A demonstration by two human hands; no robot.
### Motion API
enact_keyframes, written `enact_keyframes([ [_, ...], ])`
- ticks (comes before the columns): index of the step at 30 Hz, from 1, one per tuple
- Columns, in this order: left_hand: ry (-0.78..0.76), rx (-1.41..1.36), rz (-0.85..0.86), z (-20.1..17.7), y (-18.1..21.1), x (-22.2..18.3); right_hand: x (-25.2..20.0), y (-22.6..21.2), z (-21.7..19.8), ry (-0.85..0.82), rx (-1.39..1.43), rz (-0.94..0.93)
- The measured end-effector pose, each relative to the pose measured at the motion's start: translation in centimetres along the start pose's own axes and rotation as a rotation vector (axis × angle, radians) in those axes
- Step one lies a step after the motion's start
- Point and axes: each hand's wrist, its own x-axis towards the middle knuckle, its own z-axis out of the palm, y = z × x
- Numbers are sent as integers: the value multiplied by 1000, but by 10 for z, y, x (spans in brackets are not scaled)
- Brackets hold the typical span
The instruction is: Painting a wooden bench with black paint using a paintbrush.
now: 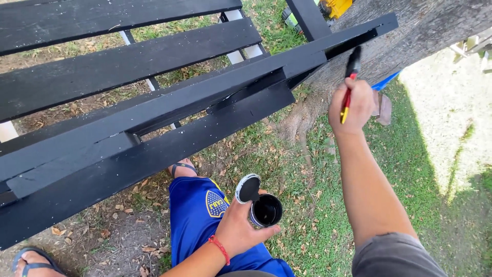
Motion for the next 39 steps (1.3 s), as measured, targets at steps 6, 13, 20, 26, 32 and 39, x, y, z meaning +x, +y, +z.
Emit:
enact_keyframes([
  [6, -6, 9, 74, 9, -4, -3, 6, 6, 10, 101, -48, 17],
  [13, 6, -10, 17, 1, 0, -3, 9, -12, 6, 16, -40, 121],
  [20, 26, -32, 68, 4, -3, -3, 10, 2, -3, -96, -53, 82],
  [26, -7, 10, 30, 5, -5, -4, 17, 4, -7, 50, -38, 93],
  [32, -18, -12, 13, 0, 1, -3, -22, 17, 18, -279, -11, 121],
  [39, 128, 92, 182, 11, -11, -11, -77, -18, -44, -312, 405, 506],
])
